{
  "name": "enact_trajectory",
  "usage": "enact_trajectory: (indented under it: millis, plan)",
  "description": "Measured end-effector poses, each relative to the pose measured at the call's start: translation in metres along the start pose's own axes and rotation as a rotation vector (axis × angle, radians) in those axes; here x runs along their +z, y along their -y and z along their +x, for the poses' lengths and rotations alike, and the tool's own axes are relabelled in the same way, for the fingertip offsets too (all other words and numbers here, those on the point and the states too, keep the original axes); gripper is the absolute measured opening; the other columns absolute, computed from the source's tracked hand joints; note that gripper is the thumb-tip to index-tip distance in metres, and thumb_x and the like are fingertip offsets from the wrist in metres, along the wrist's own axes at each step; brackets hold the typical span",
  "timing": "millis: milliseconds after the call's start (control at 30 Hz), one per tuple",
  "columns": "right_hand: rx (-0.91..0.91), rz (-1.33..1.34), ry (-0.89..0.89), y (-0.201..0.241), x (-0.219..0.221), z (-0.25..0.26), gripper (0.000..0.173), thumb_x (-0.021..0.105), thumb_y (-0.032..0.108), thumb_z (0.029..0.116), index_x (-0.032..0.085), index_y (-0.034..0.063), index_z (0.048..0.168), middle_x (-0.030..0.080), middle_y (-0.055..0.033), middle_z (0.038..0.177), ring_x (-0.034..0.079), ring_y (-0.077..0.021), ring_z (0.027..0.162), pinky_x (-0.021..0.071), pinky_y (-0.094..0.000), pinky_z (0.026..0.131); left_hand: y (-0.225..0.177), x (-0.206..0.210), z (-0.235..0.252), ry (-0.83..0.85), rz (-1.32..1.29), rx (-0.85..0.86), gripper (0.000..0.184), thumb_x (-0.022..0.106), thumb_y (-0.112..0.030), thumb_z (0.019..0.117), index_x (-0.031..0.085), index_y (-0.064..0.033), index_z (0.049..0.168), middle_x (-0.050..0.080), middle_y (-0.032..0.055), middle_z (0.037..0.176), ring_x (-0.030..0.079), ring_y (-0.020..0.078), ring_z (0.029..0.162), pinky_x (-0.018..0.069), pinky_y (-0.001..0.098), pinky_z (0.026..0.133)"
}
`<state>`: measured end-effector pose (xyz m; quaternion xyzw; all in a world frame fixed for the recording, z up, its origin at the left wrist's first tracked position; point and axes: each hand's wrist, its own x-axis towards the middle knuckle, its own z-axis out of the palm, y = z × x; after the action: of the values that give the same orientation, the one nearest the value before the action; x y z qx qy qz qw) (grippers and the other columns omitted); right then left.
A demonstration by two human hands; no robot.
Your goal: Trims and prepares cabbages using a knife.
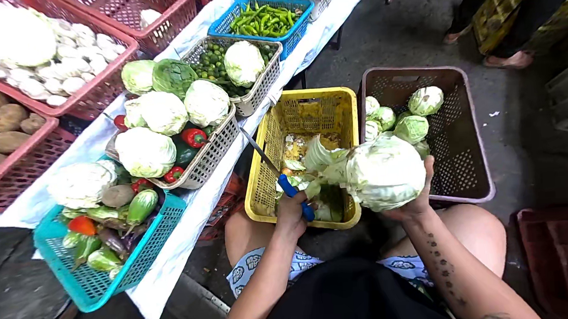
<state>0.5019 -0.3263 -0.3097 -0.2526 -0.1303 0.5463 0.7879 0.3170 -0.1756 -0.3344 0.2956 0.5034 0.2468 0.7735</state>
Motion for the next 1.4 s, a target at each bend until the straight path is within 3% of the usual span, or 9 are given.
enact_trajectory:
  millis: [167,300,433,567,900,1033,1133,1267,1400]
  plan:
    - [0.121,0.036,0.04,0.005,-0.013,0.026,0.098,0.037,0.099,0.0721,0.061,0.0247,0.131,0.071,-0.0114,0.114,0.071,-0.0259,0.097,0.0618,-0.0455,0.072,-0.023,0.002,-0.012,0.213,-0.214,0.005,0.014,0.055,-0.007,0.1021,0.051,-0.0041,0.115,0.063,0.0136,0.101,0.068,0.0289,0.091,0.0609,0.0536,0.084]
    - [0.182,-0.213,-0.047,-0.009,-0.008,0.035,0.092,0.036,0.093,0.0808,0.054,0.0227,0.138,0.069,-0.008,0.12,0.068,-0.0229,0.109,0.0597,-0.0474,0.087,-0.024,0.002,-0.008,0.402,-0.384,-0.043,0.019,0.053,-0.024,0.1008,0.058,-0.0089,0.111,0.068,0.0121,0.102,0.068,0.0261,0.095,0.0572,0.049,0.086]
    - [0.154,-0.492,-0.177,-0.027,-0.016,0.038,0.089,0.044,0.085,0.0859,0.05,0.0137,0.138,0.07,-0.0088,0.114,0.071,-0.0217,0.098,0.0625,-0.0421,0.076,-0.015,0.017,-0.001,0.193,-0.209,-0.098,0.036,0.062,-0.018,0.1004,0.054,-0.002,0.132,0.067,0.0188,0.114,0.068,0.03,0.103,0.0582,0.0502,0.089]
    - [0.12,-0.696,-0.215,-0.026,-0.026,0.031,0.081,0.04,0.072,0.0968,0.046,0.0067,0.144,0.068,-0.0106,0.121,0.068,-0.0195,0.108,0.0596,-0.0414,0.093,-0.003,0.019,0.003,0.152,-0.156,-0.107,0.042,0.063,-0.028,0.1019,0.052,-0.0057,0.135,0.067,0.0174,0.114,0.068,0.0289,0.1,0.0594,0.0478,0.083]
    - [-0.215,-1.101,-0.181,-0.018,-0.036,0.008,0.108,0.067,0.083,0.0722,0.047,0.0085,0.148,0.062,-0.0096,0.134,0.064,-0.0153,0.117,0.0575,-0.0375,0.097,0.003,0.021,0.009,0.007,-0.236,-0.107,0.041,0.066,-0.001,0.0928,0.049,-0.003,0.13,0.065,0.0192,0.107,0.067,0.0274,0.088,0.0589,0.0422,0.074]
    - [-0.358,-0.741,-0.131,-0.028,-0.036,0.004,0.1,0.069,0.078,0.0761,0.049,0.0083,0.145,0.066,-0.0064,0.128,0.066,-0.0165,0.113,0.0577,-0.0394,0.096,-0.003,0.022,0.005,0.046,-0.281,-0.138,0.034,0.061,-0.001,0.0942,0.051,-0.0039,0.127,0.064,0.0172,0.103,0.067,0.0252,0.083,0.0593,0.0396,0.07]
    - [-0.393,-0.253,-0.139,-0.026,-0.008,0.002,0.076,0.074,0.072,0.0736,0.062,0.0181,0.126,0.073,-0.0027,0.11,0.071,-0.0173,0.102,0.0602,-0.0439,0.089,0.001,0.007,0.011,0.11,-0.246,-0.162,0.04,0.064,0.001,0.092,0.05,-0.0047,0.129,0.064,0.0146,0.103,0.068,0.0229,0.082,0.0596,0.0376,0.067]
    - [-0.345,-0.019,0.164,0.005,0.012,0.005,0.062,0.075,0.057,0.0802,0.065,0.0173,0.126,0.071,-0.0082,0.117,0.068,-0.023,0.11,0.057,-0.0493,0.093,0.005,-0.004,0.022,0.212,-0.156,-0.157,0.041,0.063,-0.008,0.0993,0.045,-0.0014,0.135,0.066,0.0183,0.109,0.071,0.0282,0.09,0.0626,0.0453,0.076]
    - [-0.022,0.128,0.091,0.007,0.007,0.008,0.098,0.075,0.082,0.061,0.059,0.0202,0.136,0.064,-0.0165,0.13,0.064,-0.0361,0.116,0.0564,-0.0607,0.089,0.01,-0.004,0.036,0.03,0.079,-0.161,0.055,0.071,-0.03,0.0974,0.048,-0.004,0.141,0.064,0.0185,0.115,0.068,0.0289,0.09,0.0604,0.0489,0.076]
